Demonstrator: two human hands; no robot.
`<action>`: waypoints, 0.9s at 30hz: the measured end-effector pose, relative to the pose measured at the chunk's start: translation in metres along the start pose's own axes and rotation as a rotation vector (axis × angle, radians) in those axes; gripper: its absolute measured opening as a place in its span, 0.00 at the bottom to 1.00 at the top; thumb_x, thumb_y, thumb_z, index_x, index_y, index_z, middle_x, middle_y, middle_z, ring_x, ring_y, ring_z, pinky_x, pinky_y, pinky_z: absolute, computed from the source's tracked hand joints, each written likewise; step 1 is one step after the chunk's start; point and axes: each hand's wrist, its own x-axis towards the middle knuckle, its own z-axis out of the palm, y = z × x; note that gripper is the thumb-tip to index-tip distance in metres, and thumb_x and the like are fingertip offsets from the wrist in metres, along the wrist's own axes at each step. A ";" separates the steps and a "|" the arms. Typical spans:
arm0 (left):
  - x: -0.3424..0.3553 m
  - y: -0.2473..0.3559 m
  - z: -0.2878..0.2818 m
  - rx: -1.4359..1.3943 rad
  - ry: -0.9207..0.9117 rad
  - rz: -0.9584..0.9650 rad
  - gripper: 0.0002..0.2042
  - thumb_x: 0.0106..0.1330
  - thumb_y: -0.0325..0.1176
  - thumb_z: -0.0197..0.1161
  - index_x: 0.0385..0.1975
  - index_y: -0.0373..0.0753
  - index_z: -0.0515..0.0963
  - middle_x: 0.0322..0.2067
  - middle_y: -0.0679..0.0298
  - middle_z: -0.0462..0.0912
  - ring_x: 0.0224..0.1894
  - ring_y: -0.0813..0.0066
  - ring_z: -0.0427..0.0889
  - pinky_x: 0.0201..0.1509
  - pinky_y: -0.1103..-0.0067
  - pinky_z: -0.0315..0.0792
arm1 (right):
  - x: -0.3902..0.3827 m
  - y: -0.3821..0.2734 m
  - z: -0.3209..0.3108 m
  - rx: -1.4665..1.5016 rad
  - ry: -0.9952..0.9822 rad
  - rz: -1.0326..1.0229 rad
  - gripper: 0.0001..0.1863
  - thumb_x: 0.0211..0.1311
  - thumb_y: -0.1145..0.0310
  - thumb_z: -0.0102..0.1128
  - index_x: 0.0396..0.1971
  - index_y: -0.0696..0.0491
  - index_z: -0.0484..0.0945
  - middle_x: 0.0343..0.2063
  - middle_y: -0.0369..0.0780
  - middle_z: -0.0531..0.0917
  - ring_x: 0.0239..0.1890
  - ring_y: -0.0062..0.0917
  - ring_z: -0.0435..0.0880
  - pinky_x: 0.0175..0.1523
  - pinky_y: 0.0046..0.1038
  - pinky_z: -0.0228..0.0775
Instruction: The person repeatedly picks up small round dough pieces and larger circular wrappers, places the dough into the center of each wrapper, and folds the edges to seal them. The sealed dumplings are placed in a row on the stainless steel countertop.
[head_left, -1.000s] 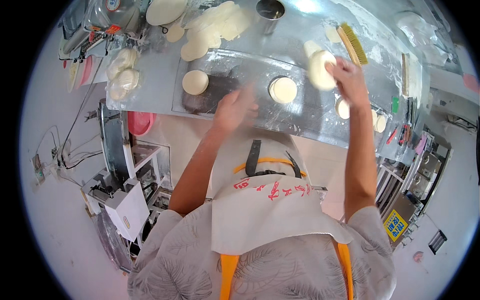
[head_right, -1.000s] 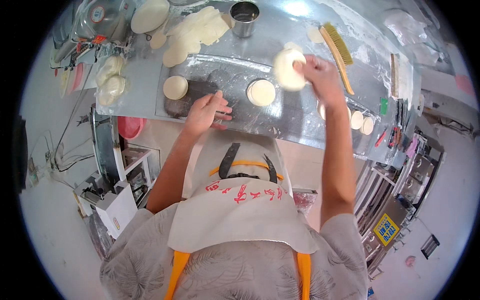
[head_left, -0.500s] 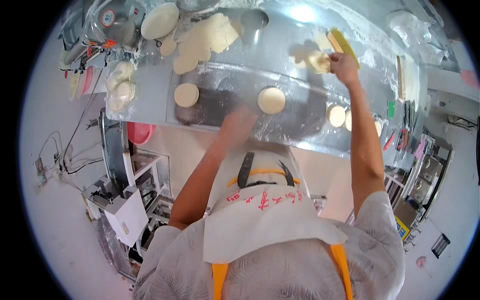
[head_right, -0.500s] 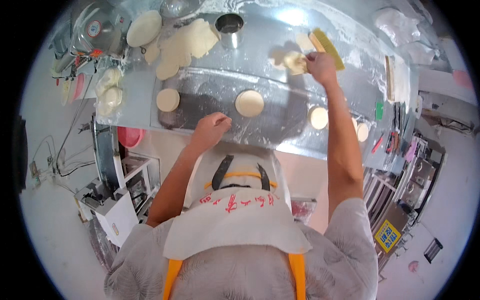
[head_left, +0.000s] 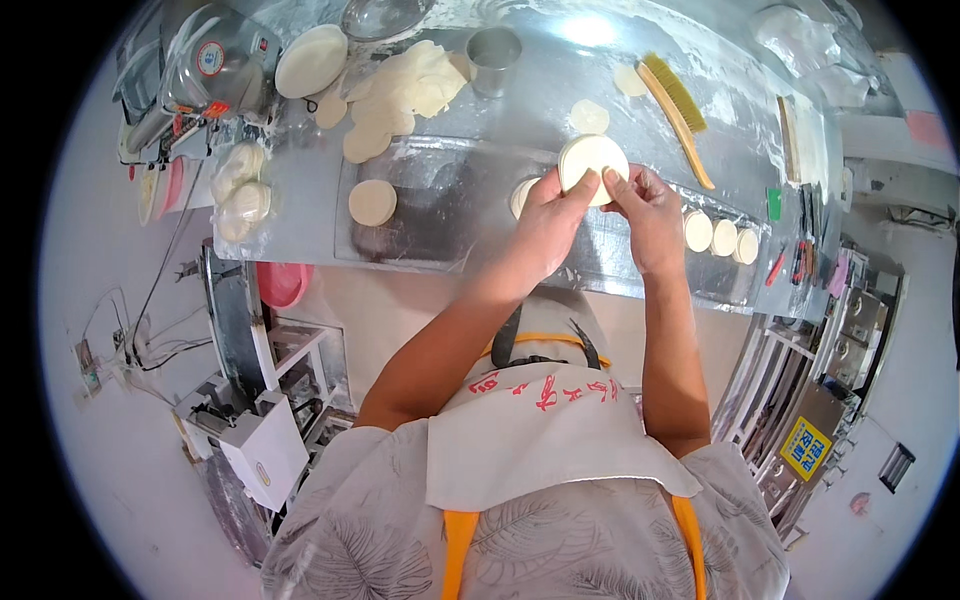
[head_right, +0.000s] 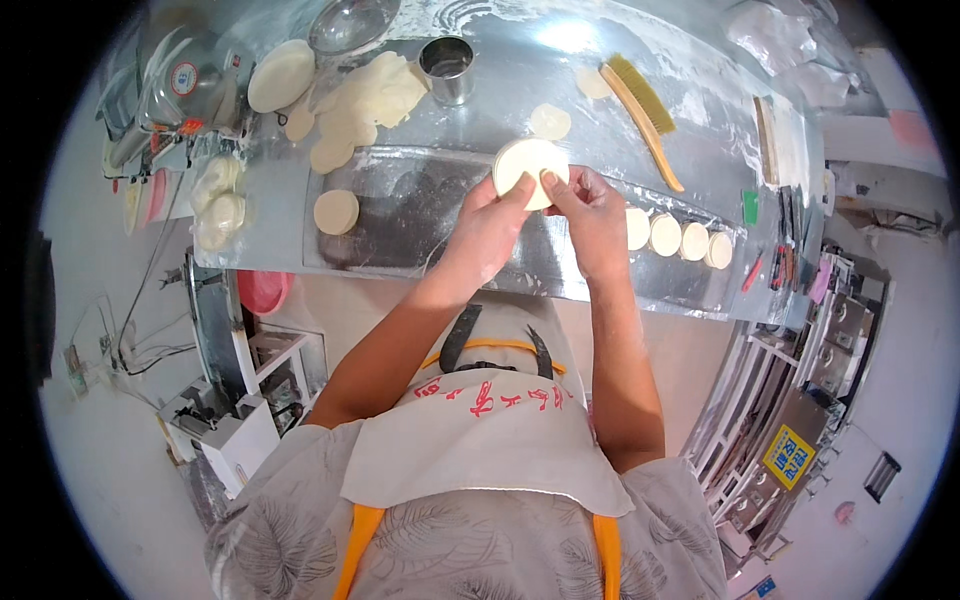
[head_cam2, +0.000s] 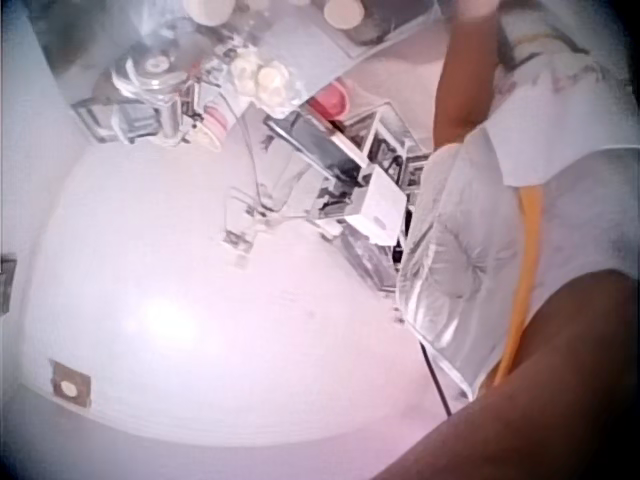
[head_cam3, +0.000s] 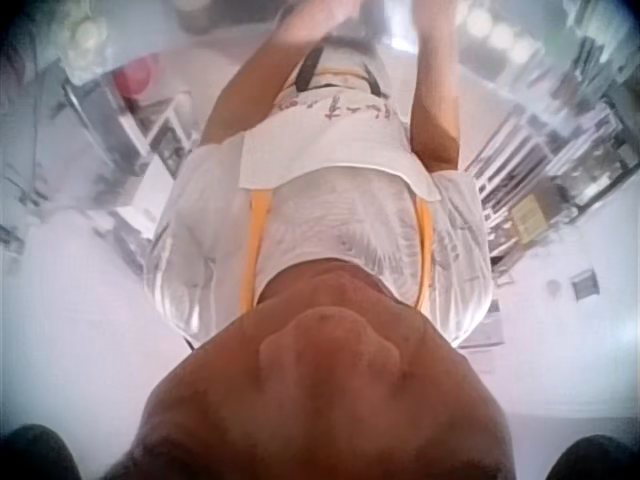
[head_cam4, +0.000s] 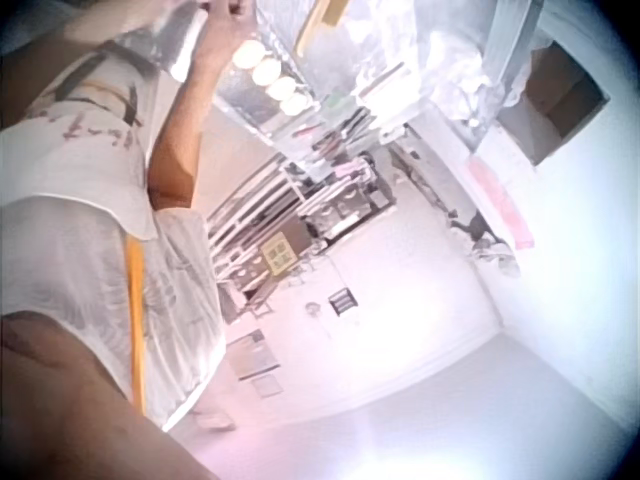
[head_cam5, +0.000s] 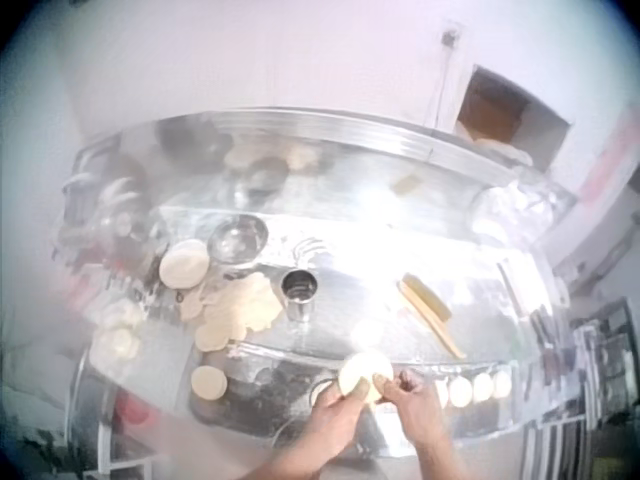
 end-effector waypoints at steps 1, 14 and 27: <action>-0.009 0.011 -0.001 0.202 -0.009 0.016 0.19 0.85 0.34 0.58 0.69 0.35 0.76 0.56 0.66 0.85 0.58 0.78 0.82 0.62 0.78 0.76 | -0.005 0.002 0.000 -0.024 0.002 -0.091 0.20 0.71 0.63 0.75 0.53 0.62 0.83 0.44 0.40 0.88 0.44 0.22 0.85 0.53 0.27 0.79; -0.056 0.062 0.005 1.059 -0.086 0.301 0.16 0.86 0.42 0.56 0.48 0.32 0.74 0.38 0.41 0.85 0.39 0.38 0.83 0.44 0.59 0.76 | -0.015 0.005 -0.006 0.234 -0.189 -0.027 0.15 0.76 0.65 0.70 0.52 0.62 0.87 0.41 0.37 0.90 0.46 0.18 0.85 0.58 0.25 0.75; -0.053 0.059 0.008 0.698 -0.145 0.110 0.21 0.88 0.42 0.53 0.65 0.30 0.75 0.50 0.55 0.87 0.51 0.68 0.88 0.55 0.70 0.85 | -0.007 0.003 -0.006 0.391 -0.248 0.120 0.18 0.75 0.61 0.71 0.51 0.61 0.87 0.39 0.37 0.90 0.45 0.19 0.86 0.53 0.25 0.77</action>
